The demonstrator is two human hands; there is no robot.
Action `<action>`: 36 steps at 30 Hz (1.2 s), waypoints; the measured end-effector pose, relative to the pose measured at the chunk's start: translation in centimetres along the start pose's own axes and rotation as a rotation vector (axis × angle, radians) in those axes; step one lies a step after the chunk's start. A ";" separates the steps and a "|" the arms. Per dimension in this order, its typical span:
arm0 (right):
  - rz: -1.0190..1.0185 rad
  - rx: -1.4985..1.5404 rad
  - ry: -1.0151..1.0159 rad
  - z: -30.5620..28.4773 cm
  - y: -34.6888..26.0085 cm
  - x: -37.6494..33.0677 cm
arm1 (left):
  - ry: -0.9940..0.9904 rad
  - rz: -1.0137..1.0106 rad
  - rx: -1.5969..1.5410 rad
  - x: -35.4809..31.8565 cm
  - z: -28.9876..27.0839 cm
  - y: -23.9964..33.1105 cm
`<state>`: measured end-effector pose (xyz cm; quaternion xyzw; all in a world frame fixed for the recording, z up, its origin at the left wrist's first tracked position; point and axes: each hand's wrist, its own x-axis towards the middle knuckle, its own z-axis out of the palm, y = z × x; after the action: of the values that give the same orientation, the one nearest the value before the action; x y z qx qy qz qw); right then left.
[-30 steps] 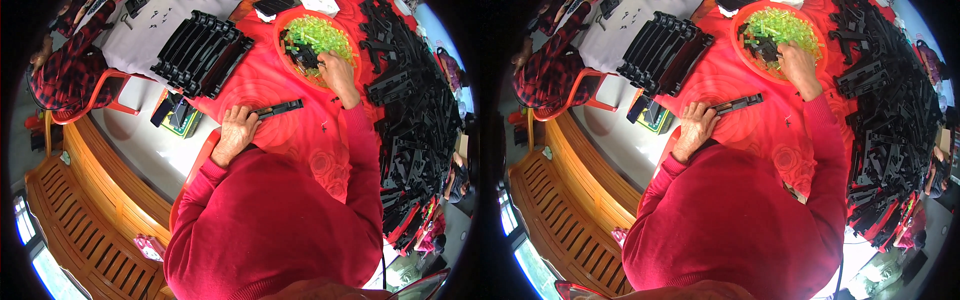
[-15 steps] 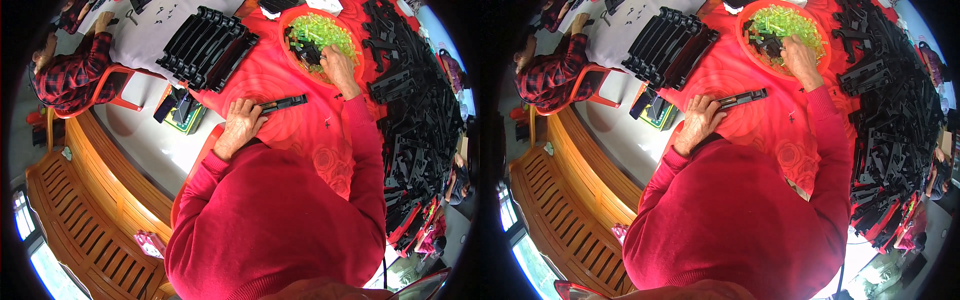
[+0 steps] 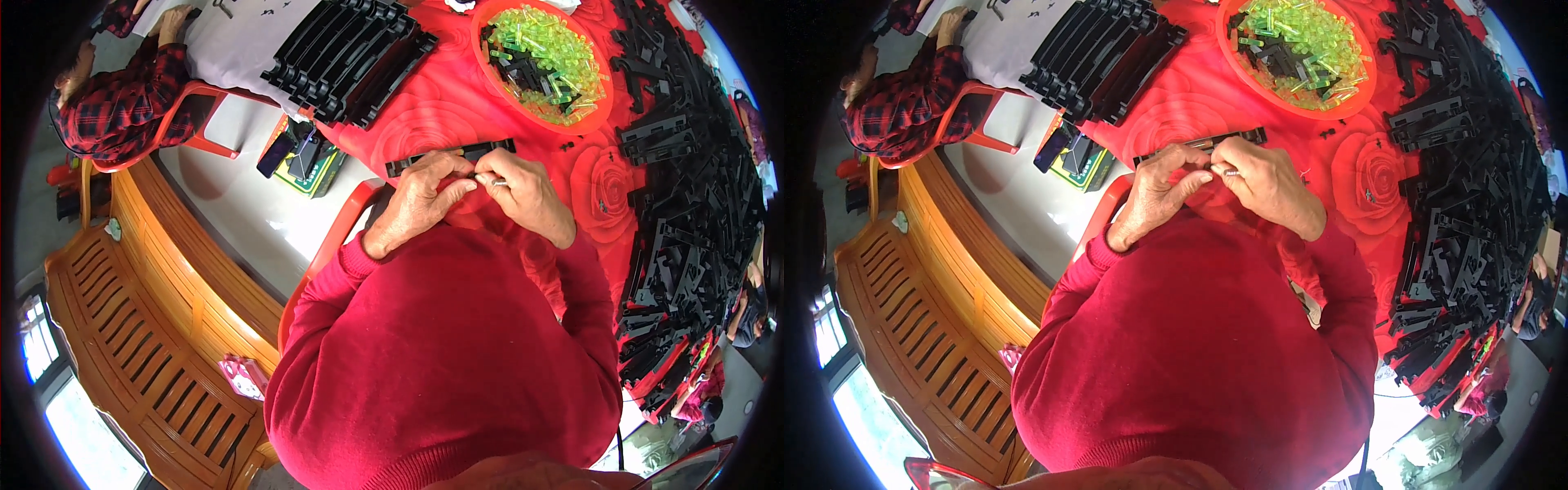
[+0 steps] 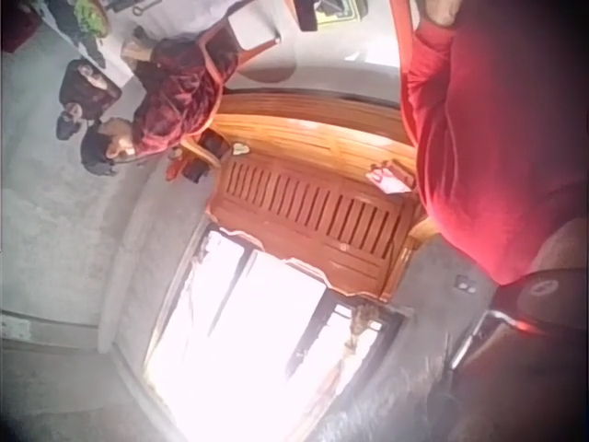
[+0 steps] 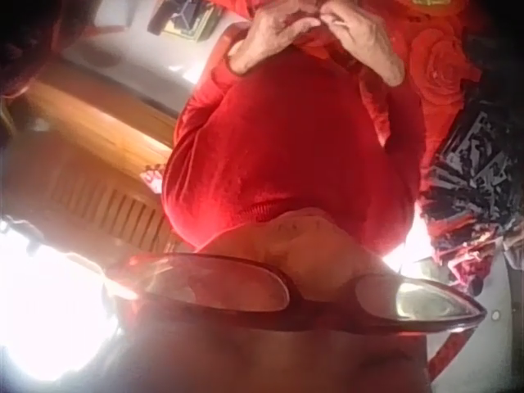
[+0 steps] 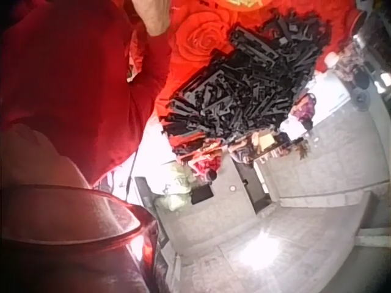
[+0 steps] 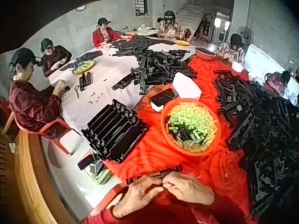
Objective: The person assembles plastic parts by fitting small cylinders into plastic frames and pressing them into place by hand.
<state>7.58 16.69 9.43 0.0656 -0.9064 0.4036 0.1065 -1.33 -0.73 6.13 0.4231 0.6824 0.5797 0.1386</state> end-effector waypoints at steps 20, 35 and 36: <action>0.088 0.157 0.326 1.9 -0.2 -3.0 | 0.112 -0.520 -0.710 -1.5 0.7 -1.1; -0.382 -0.361 0.295 2.7 0.2 -3.4 | 0.013 -0.898 -1.017 -2.9 1.1 -1.8; -0.382 -0.359 0.293 2.7 0.0 -3.4 | -0.008 -0.913 -1.019 -3.0 1.0 -1.8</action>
<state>10.45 14.80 6.80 0.1562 -0.9095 0.2144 0.3202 0.39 -2.27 3.26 -0.0231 0.4340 0.7105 0.5534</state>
